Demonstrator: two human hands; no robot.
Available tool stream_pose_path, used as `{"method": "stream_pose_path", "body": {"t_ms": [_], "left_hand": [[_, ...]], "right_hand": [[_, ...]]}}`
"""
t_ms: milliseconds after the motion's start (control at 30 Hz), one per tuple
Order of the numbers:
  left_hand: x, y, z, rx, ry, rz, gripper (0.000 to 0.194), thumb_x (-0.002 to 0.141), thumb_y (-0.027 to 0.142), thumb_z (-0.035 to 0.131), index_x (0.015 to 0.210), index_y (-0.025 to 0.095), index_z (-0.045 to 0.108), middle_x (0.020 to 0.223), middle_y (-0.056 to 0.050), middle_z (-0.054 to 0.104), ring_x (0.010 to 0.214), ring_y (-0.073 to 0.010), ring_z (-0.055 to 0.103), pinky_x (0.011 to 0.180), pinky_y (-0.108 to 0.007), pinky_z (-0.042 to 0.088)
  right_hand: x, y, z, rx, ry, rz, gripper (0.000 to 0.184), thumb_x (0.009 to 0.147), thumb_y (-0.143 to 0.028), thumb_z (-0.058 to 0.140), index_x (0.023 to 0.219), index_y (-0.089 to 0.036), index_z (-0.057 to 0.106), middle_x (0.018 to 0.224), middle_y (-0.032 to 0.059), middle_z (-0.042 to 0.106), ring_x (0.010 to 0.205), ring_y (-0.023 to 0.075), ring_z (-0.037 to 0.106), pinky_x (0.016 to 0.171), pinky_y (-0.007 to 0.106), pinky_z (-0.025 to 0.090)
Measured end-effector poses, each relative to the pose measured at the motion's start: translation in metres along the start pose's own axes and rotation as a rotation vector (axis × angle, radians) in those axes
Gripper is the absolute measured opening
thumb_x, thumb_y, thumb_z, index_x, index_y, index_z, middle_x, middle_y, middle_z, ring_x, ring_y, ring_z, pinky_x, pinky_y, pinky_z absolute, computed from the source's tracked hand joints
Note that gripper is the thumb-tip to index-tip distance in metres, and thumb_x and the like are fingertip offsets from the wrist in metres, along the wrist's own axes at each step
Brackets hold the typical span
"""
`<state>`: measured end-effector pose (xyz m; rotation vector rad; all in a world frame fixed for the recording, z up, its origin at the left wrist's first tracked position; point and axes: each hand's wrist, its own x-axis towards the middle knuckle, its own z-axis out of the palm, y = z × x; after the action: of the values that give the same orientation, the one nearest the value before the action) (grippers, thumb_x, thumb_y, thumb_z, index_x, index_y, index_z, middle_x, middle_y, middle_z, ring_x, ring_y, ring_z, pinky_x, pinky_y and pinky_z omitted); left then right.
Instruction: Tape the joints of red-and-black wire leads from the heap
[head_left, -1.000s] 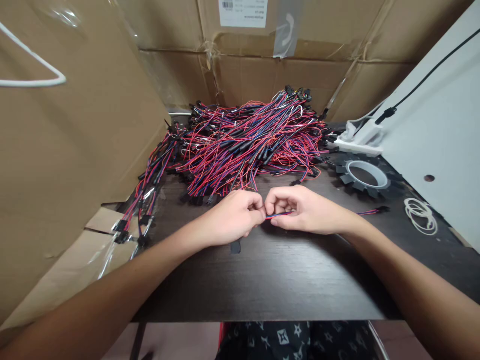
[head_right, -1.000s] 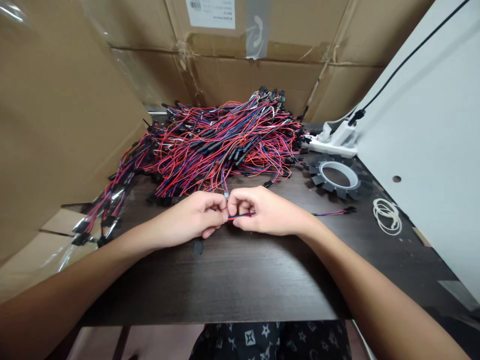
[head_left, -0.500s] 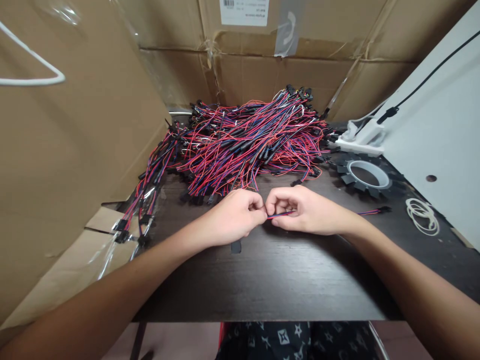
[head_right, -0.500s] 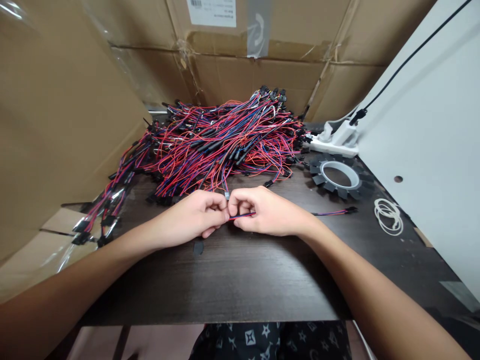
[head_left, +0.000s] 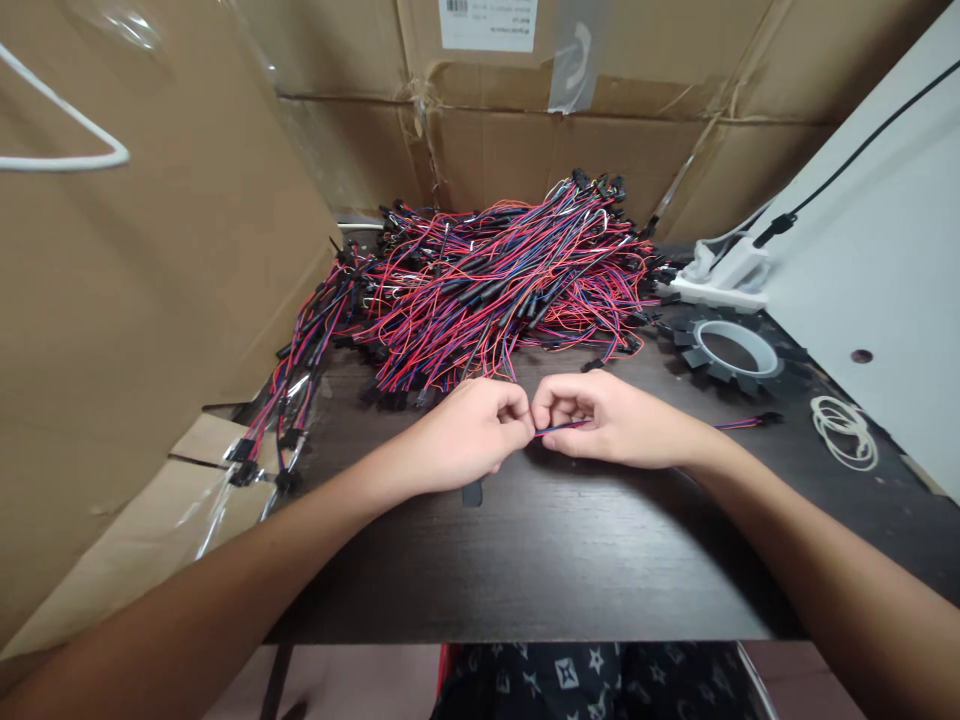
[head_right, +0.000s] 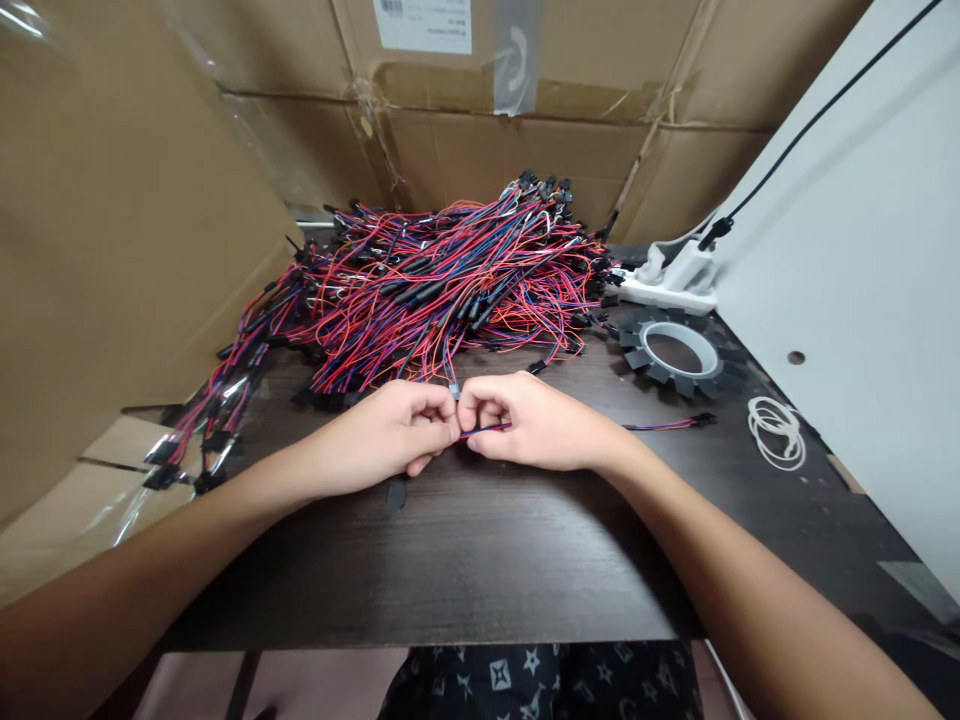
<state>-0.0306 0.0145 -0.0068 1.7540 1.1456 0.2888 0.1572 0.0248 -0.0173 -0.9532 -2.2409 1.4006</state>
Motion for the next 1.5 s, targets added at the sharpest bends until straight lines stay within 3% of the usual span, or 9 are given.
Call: {"method": "stream_pose_path", "body": {"t_ms": [933,1200,1500], "left_hand": [[-0.0006,0.0027,-0.0013,-0.033,-0.017,0.006,0.01,0.081,0.013,0.054,0.07,0.014,0.055,0.044,0.006,0.05,0.037,-0.006,0.045,0.045,-0.017,0.036],[-0.0016,0.0012,0.002,0.126,0.055,0.058,0.012,0.081,0.015,0.054,0.07,0.015,0.058,0.049,0.004,0.053,0.046,-0.0095,0.05,0.052,-0.021,0.036],[-0.0008,0.0009,0.0013,0.194,0.034,0.082,0.021,0.084,0.018,0.054,0.064,0.014,0.062,0.049,0.003,0.056,0.043,-0.0084,0.049,0.051,-0.021,0.036]], "right_hand": [[-0.0007,0.0023,-0.0011,0.023,-0.011,0.002,0.005,0.077,-0.013,0.056,0.079,-0.014,0.051,0.063,-0.003,0.052,0.056,0.0073,0.044,0.051,0.018,0.035],[-0.0003,0.0038,-0.0001,0.036,-0.01,0.013,0.006,0.077,-0.014,0.056,0.078,-0.015,0.05,0.063,-0.0035,0.052,0.055,0.0072,0.045,0.051,0.018,0.036],[0.0005,0.0074,-0.0014,0.031,0.008,0.004,0.007,0.079,-0.016,0.058,0.078,-0.014,0.051,0.064,-0.0024,0.054,0.056,0.0073,0.047,0.051,0.018,0.037]]}}
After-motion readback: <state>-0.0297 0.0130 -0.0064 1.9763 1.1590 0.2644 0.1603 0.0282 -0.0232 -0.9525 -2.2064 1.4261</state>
